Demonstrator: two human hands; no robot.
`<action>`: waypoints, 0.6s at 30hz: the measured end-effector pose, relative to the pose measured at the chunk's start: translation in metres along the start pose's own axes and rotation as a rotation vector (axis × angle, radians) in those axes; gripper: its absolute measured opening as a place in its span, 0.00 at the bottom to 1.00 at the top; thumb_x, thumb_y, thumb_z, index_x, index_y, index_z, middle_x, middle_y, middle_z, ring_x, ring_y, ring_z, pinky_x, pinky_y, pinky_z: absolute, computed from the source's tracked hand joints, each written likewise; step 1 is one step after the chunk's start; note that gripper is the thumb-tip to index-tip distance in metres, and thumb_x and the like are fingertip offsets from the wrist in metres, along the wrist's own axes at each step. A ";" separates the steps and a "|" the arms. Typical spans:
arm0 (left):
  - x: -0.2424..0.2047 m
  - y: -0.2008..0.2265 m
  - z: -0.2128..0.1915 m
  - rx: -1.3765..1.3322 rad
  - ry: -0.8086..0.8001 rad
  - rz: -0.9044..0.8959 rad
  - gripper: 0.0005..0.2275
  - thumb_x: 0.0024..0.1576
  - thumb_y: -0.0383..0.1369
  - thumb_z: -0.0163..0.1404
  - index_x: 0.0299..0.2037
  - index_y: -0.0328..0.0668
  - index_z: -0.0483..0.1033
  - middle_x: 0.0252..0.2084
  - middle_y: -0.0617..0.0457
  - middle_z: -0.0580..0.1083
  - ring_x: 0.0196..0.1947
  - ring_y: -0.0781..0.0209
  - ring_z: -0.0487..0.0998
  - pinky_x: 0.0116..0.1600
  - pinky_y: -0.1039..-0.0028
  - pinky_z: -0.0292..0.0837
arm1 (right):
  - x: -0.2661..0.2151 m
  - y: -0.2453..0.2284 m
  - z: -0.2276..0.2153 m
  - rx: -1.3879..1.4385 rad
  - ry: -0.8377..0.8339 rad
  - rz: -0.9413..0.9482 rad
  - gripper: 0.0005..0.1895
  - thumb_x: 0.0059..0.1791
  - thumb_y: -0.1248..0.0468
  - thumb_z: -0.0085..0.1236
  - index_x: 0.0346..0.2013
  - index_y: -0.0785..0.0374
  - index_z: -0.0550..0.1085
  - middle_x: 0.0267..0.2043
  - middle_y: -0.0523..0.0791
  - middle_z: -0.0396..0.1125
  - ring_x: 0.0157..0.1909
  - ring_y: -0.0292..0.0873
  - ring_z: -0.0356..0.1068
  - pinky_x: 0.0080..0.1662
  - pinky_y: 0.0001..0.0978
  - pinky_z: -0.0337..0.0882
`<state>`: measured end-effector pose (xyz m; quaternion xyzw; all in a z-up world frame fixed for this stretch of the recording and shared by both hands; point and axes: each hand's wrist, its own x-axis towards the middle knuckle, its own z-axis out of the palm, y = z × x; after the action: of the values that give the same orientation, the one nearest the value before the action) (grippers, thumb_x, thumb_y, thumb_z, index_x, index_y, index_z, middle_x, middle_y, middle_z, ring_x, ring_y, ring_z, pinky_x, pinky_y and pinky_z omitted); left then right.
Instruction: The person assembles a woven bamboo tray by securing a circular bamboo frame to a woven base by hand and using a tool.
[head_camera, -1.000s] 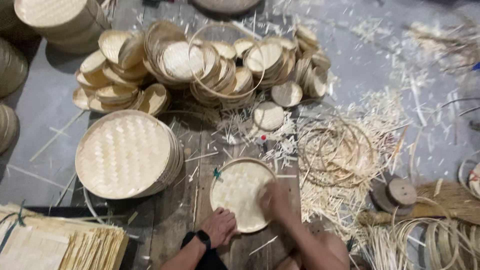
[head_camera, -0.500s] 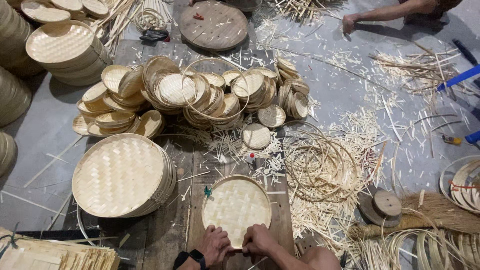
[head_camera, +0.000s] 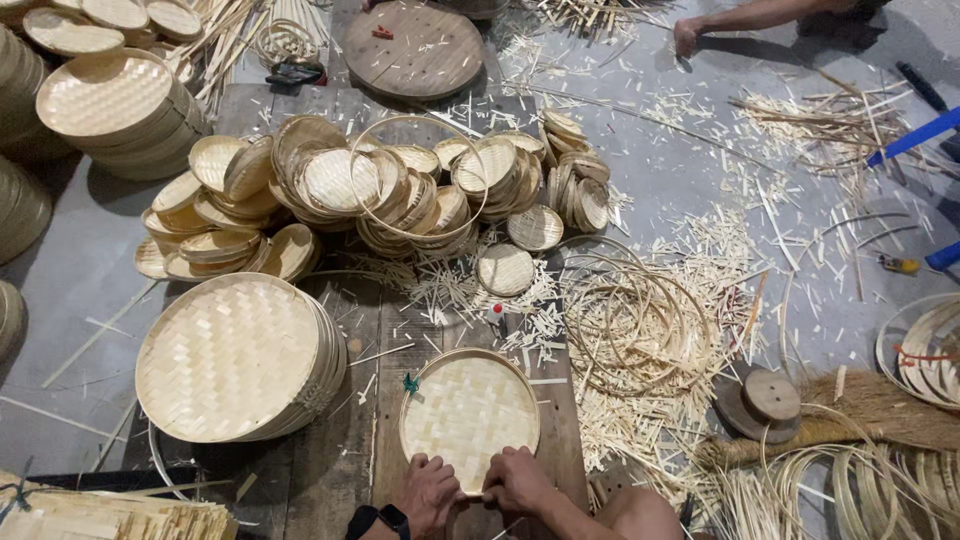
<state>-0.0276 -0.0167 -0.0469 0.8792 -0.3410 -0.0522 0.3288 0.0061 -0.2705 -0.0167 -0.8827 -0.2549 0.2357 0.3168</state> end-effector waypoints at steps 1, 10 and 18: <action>0.002 0.002 0.000 -0.023 -0.033 -0.048 0.09 0.58 0.35 0.55 0.28 0.42 0.75 0.29 0.51 0.67 0.37 0.52 0.67 0.47 0.59 0.56 | 0.001 0.004 0.000 -0.003 -0.016 0.012 0.07 0.36 0.58 0.71 0.26 0.53 0.83 0.30 0.42 0.72 0.42 0.48 0.69 0.45 0.44 0.63; -0.003 0.002 -0.001 0.023 -0.042 0.030 0.05 0.57 0.32 0.54 0.35 0.40 0.74 0.33 0.48 0.67 0.39 0.49 0.68 0.49 0.59 0.58 | -0.006 0.002 -0.011 -0.041 -0.055 -0.183 0.06 0.44 0.56 0.67 0.31 0.53 0.82 0.33 0.42 0.71 0.45 0.48 0.68 0.45 0.46 0.61; -0.010 -0.012 0.017 0.057 0.052 0.118 0.05 0.54 0.30 0.54 0.37 0.41 0.73 0.35 0.50 0.68 0.41 0.49 0.70 0.51 0.60 0.63 | -0.018 -0.007 -0.008 -0.007 0.064 -0.148 0.05 0.44 0.57 0.68 0.31 0.53 0.83 0.31 0.42 0.70 0.42 0.46 0.68 0.45 0.43 0.61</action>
<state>-0.0337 -0.0134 -0.0683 0.8676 -0.3849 -0.0004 0.3149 -0.0049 -0.2804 -0.0018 -0.8696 -0.3099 0.1827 0.3382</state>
